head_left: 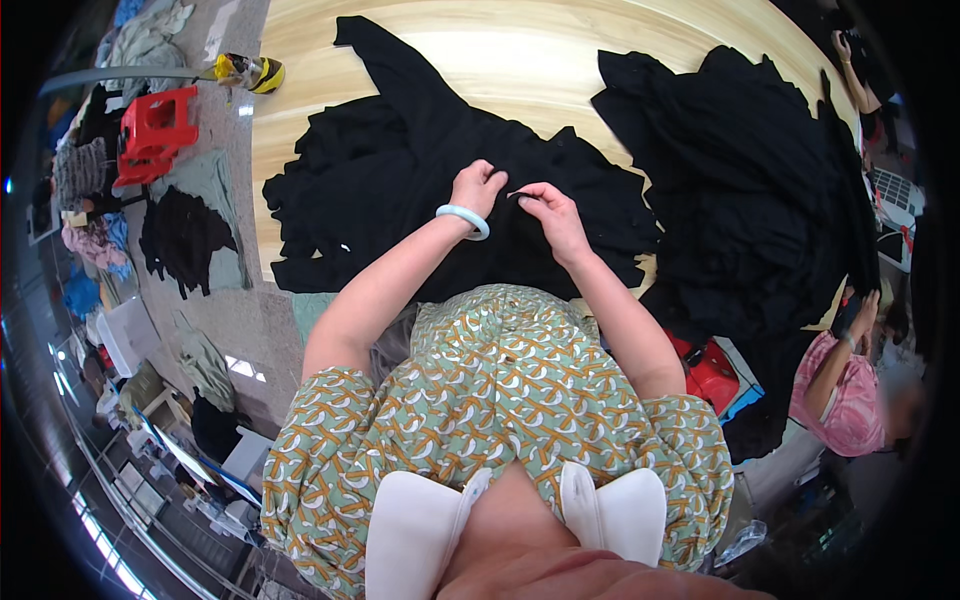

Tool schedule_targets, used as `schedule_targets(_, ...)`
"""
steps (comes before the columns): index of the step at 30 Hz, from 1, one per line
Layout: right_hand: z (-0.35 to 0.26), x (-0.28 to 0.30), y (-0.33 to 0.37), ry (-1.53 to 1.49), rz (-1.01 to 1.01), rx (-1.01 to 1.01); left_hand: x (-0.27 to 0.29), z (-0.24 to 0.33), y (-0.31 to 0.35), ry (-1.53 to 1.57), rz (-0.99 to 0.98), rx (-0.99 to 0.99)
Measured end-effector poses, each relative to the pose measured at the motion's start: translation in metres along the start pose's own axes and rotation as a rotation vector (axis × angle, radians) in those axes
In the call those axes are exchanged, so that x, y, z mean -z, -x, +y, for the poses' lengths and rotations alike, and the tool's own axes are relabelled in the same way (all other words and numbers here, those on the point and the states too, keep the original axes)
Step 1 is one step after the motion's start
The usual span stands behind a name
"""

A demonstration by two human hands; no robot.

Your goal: Inspect and button black garments on a table.

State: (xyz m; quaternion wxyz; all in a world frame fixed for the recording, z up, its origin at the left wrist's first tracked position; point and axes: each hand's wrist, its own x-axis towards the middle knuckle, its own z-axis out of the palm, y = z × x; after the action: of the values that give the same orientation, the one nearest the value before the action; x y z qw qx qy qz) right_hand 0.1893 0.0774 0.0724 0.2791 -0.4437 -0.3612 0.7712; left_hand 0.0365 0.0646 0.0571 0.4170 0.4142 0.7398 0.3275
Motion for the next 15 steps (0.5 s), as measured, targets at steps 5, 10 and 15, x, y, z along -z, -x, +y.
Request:
schedule_targets(5, 0.002, 0.003, 0.000, -0.134, 0.007, -0.126, 0.007, -0.004, 0.002, -0.096, -0.331, 0.175)
schedule_targets(10, -0.011, -0.009, 0.006, 0.638, 0.069, 0.232, 0.015, 0.009, -0.014, -0.146, -0.265, 0.076)
schedule_targets(15, -0.015, -0.013, -0.001, 0.812, 0.144, 0.401, 0.013, 0.023, -0.011, -0.251, -0.318, -0.080)
